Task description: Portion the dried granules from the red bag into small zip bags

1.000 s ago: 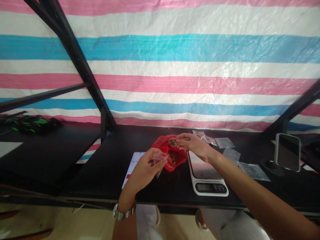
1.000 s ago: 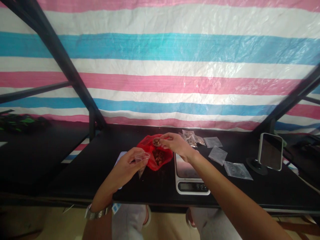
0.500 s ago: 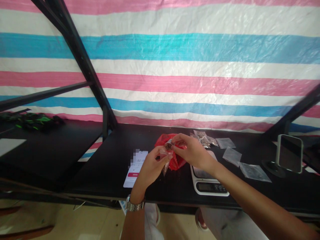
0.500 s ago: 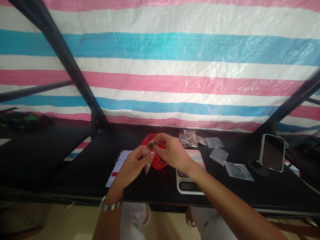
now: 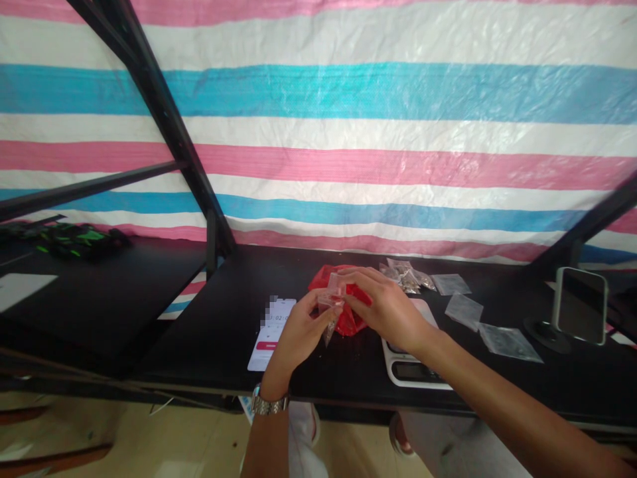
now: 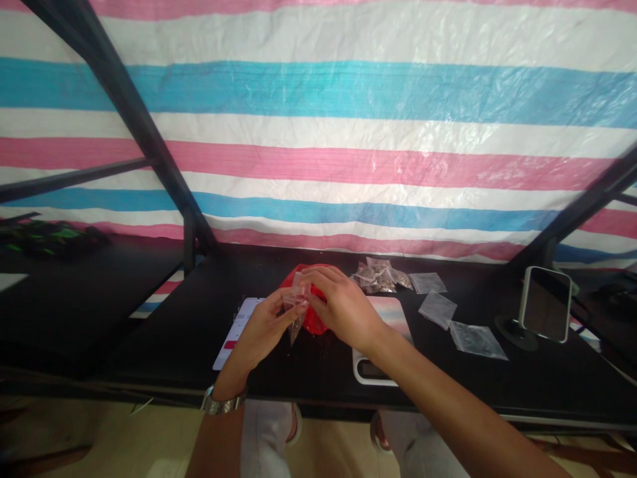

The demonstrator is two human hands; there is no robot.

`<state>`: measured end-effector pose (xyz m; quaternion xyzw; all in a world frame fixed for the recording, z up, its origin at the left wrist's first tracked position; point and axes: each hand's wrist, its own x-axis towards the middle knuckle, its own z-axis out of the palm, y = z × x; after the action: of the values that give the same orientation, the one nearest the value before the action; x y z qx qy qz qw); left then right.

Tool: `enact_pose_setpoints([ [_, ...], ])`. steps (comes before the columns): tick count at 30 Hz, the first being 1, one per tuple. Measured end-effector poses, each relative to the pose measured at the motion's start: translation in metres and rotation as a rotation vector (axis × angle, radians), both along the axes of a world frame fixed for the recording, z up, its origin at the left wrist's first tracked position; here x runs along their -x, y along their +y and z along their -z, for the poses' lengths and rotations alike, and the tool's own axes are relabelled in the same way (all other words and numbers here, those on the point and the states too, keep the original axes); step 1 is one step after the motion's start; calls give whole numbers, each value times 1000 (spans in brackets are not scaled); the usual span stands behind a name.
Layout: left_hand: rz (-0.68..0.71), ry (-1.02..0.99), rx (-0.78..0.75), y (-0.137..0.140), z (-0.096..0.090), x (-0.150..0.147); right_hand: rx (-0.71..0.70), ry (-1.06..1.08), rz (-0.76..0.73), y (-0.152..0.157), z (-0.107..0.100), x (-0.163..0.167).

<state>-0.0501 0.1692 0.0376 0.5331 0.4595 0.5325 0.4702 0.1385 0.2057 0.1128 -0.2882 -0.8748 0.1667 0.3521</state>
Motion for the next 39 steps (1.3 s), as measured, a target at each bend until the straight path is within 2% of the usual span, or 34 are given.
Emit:
enact_pose_setpoints([
  [4,0,16,4,-2,2,9,42,15,178,10,5,-6],
  [7,41,82,55,-5,3,19,152,-227,306,22,18,-8],
  [10,72,167,111,-10,3,27,246,-454,284,30,36,-6],
  [14,158,227,164,-17,-2,27,242,-536,290,33,52,-2],
  [17,222,236,190,-18,-3,18,238,-493,304,34,57,-5],
  [20,231,208,207,-14,-1,7,305,-435,288,34,60,-11],
  [27,131,-9,261,-2,4,-6,476,-251,251,23,67,-17],
  [33,47,-276,293,-2,-2,-2,679,-81,230,28,71,-10],
  [36,19,-290,275,-4,-1,6,816,25,271,32,67,-12],
  [39,-10,-222,254,-5,1,15,1012,194,242,35,56,-19],
])
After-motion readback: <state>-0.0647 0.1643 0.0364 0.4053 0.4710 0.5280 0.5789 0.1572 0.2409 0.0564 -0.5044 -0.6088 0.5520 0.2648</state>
